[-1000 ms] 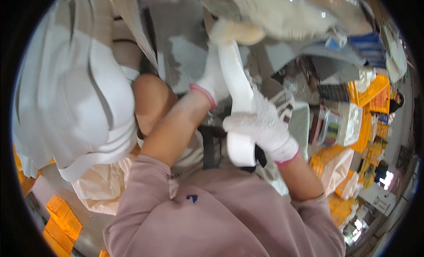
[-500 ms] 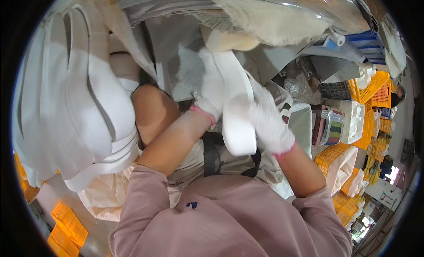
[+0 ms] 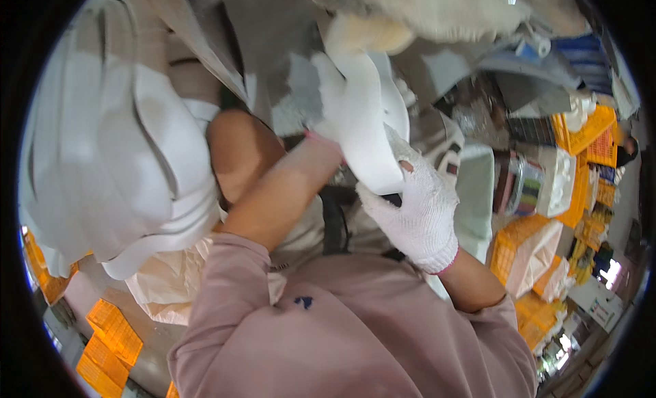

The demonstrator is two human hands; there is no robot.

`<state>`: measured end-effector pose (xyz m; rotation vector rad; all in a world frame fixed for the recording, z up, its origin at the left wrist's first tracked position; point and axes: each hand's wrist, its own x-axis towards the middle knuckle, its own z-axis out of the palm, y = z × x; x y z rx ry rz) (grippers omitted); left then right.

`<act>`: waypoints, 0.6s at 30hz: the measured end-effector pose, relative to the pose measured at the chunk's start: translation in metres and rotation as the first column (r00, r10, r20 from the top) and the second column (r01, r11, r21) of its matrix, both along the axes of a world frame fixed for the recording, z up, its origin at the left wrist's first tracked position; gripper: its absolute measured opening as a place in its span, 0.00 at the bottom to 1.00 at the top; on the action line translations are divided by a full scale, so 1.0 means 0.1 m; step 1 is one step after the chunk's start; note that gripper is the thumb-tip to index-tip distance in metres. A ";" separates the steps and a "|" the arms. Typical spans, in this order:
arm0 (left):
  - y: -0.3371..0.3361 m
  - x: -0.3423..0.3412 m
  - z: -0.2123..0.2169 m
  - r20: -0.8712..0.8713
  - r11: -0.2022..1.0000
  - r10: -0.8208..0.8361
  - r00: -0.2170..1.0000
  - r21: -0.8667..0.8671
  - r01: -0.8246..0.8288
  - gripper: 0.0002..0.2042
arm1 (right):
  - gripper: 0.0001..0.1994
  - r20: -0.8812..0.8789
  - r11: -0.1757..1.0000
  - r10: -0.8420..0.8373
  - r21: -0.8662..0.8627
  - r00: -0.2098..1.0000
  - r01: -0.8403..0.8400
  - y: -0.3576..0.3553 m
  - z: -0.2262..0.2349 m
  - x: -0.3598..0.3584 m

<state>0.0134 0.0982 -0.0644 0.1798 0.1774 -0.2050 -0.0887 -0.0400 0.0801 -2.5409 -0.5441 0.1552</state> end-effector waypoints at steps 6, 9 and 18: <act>0.23 0.28 0.04 -0.161 0.995 -0.094 0.983 -0.059 0.085 0.36 | 0.25 -0.027 0.990 -0.113 0.079 0.993 0.114 0.29 0.02 0.63; 0.32 0.30 -0.10 0.220 0.605 -0.043 0.975 0.782 -0.149 0.28 | 0.26 0.084 0.984 -0.152 0.102 0.985 0.143 0.42 -0.03 0.73; 0.16 0.21 -0.21 -0.011 0.779 0.149 0.989 0.617 -0.110 0.19 | 0.28 0.252 0.996 -0.087 0.043 0.964 0.079 0.34 -0.23 0.80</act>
